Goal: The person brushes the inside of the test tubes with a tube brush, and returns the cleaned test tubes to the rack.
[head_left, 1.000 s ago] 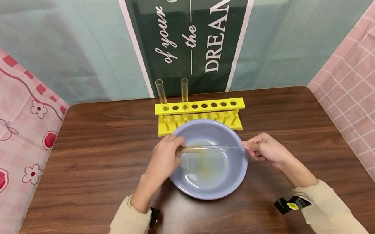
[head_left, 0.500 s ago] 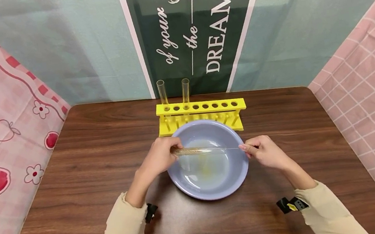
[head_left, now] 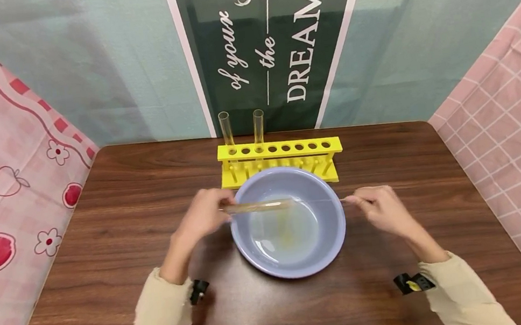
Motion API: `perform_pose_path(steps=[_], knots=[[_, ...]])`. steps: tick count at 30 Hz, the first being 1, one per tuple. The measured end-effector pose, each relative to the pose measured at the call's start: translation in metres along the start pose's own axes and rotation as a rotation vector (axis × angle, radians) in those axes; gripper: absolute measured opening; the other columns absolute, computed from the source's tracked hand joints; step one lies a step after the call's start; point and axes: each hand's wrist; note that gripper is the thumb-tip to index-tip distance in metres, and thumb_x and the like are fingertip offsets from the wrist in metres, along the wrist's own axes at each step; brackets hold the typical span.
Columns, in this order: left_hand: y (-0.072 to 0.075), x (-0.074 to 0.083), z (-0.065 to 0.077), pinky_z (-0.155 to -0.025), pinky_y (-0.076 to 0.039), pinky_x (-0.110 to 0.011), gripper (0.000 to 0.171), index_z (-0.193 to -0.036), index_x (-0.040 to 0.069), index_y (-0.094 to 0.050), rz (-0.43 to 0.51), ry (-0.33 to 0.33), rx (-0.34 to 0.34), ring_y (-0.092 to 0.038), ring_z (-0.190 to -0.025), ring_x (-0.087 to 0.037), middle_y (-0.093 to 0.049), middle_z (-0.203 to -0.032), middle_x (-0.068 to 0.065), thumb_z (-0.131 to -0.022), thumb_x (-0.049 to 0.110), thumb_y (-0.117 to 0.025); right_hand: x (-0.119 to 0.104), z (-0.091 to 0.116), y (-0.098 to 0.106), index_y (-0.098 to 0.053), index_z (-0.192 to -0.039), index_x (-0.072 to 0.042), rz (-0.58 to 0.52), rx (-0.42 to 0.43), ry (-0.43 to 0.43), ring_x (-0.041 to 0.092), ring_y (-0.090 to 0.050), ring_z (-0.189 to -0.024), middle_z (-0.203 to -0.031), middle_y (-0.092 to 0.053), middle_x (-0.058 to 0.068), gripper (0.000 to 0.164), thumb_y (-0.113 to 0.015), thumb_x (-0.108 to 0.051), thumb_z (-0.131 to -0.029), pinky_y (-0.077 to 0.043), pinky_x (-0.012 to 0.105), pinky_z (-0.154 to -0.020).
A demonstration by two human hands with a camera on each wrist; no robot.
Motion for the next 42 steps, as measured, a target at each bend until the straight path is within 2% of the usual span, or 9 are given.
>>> perform_pose_path(steps=[2, 6, 9, 13, 18, 22, 28, 32, 42], knots=[[0.010, -0.015, 0.010, -0.068, -0.049, -0.036, 0.025, -0.076, 0.008, -0.066, -0.035, 0.041, 0.037, -0.059, -0.070, -0.018, -0.064, -0.072, -0.001, -0.061, -0.011, -0.072, 0.012, 0.011, 0.015, -0.054, -0.059, -0.019, 0.001, 0.033, -0.040, -0.001, -0.035, -0.048, -0.054, -0.042, -0.013, 0.034, -0.063, 0.007, -0.079, -0.030, 0.017, -0.046], [0.032, -0.040, 0.033, -0.068, -0.049, -0.041, 0.023, -0.076, 0.005, -0.065, -0.056, 0.072, 0.133, -0.062, -0.073, -0.024, -0.065, -0.074, -0.005, -0.063, -0.013, -0.071, 0.028, 0.034, 0.050, -0.051, -0.059, -0.019, -0.043, 0.028, -0.213, 0.000, -0.034, -0.048, -0.052, -0.042, -0.007, 0.036, -0.058, 0.007, -0.083, -0.028, 0.021, -0.044], [0.044, -0.050, 0.046, -0.068, -0.050, -0.043, 0.022, -0.079, 0.003, -0.065, -0.039, 0.071, 0.182, -0.064, -0.076, -0.028, -0.065, -0.076, -0.009, -0.065, -0.013, -0.071, 0.025, 0.043, 0.069, -0.050, -0.059, -0.016, -0.068, 0.001, -0.300, 0.003, -0.032, -0.047, -0.051, -0.039, -0.004, 0.035, -0.055, 0.007, -0.086, -0.027, 0.025, -0.044], [0.047, -0.054, 0.053, -0.070, -0.049, -0.044, 0.021, -0.082, 0.001, -0.064, -0.017, 0.095, 0.183, -0.064, -0.079, -0.030, -0.066, -0.079, -0.012, -0.067, -0.012, -0.070, 0.019, 0.050, 0.076, -0.049, -0.060, -0.015, -0.111, -0.023, -0.335, 0.006, -0.032, -0.046, -0.051, -0.035, -0.003, 0.035, -0.052, 0.007, -0.088, -0.027, 0.026, -0.043], [0.041, -0.056, 0.052, -0.071, -0.049, -0.044, 0.021, -0.083, 0.002, -0.064, -0.021, 0.106, 0.188, -0.063, -0.079, -0.030, -0.066, -0.080, -0.011, -0.067, -0.012, -0.070, 0.037, 0.061, 0.069, -0.049, -0.061, -0.015, -0.160, -0.033, -0.333, 0.008, -0.032, -0.044, -0.050, -0.035, -0.002, 0.036, -0.050, 0.009, -0.087, -0.027, 0.027, -0.043], [0.035, -0.055, 0.050, -0.070, -0.048, -0.043, 0.022, -0.082, 0.002, -0.064, -0.021, 0.083, 0.190, -0.061, -0.078, -0.029, -0.064, -0.080, -0.011, -0.066, -0.010, -0.072, 0.048, 0.062, 0.061, -0.049, -0.061, -0.015, -0.196, -0.039, -0.320, 0.010, -0.034, -0.044, -0.049, -0.036, 0.001, 0.036, -0.050, 0.010, -0.087, -0.028, 0.027, -0.043], [0.026, -0.047, 0.043, -0.068, -0.046, -0.041, 0.023, -0.082, 0.003, -0.065, -0.010, 0.061, 0.180, -0.057, -0.075, -0.026, -0.059, -0.078, -0.009, -0.065, -0.008, -0.075, 0.045, 0.056, 0.051, -0.049, -0.060, -0.013, -0.247, -0.073, -0.322, 0.010, -0.033, -0.042, -0.048, -0.036, 0.002, 0.036, -0.048, 0.009, -0.088, -0.027, 0.028, -0.041], [0.020, -0.041, 0.036, -0.069, -0.046, -0.041, 0.022, -0.084, 0.002, -0.066, -0.014, 0.066, 0.214, -0.058, -0.075, -0.025, -0.060, -0.078, -0.008, -0.066, -0.005, -0.075, 0.042, 0.052, 0.045, -0.049, -0.060, -0.012, -0.272, -0.085, -0.330, 0.009, -0.032, -0.042, -0.048, -0.037, 0.003, 0.035, -0.048, 0.008, -0.089, -0.025, 0.029, -0.039], [0.010, -0.027, 0.015, -0.073, -0.045, -0.044, 0.022, -0.092, 0.002, -0.066, 0.019, 0.144, 0.295, -0.062, -0.079, -0.028, -0.066, -0.085, -0.013, -0.071, 0.000, -0.074, 0.040, 0.044, 0.037, -0.051, -0.061, -0.008, -0.352, -0.104, -0.338, 0.014, -0.031, -0.041, -0.049, -0.038, 0.006, 0.032, -0.048, 0.001, -0.091, -0.025, 0.029, -0.037]])
Point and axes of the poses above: each hand's wrist, its own z-axis away from the middle knuckle, its own y-axis out of the back of the hand, x = y × z
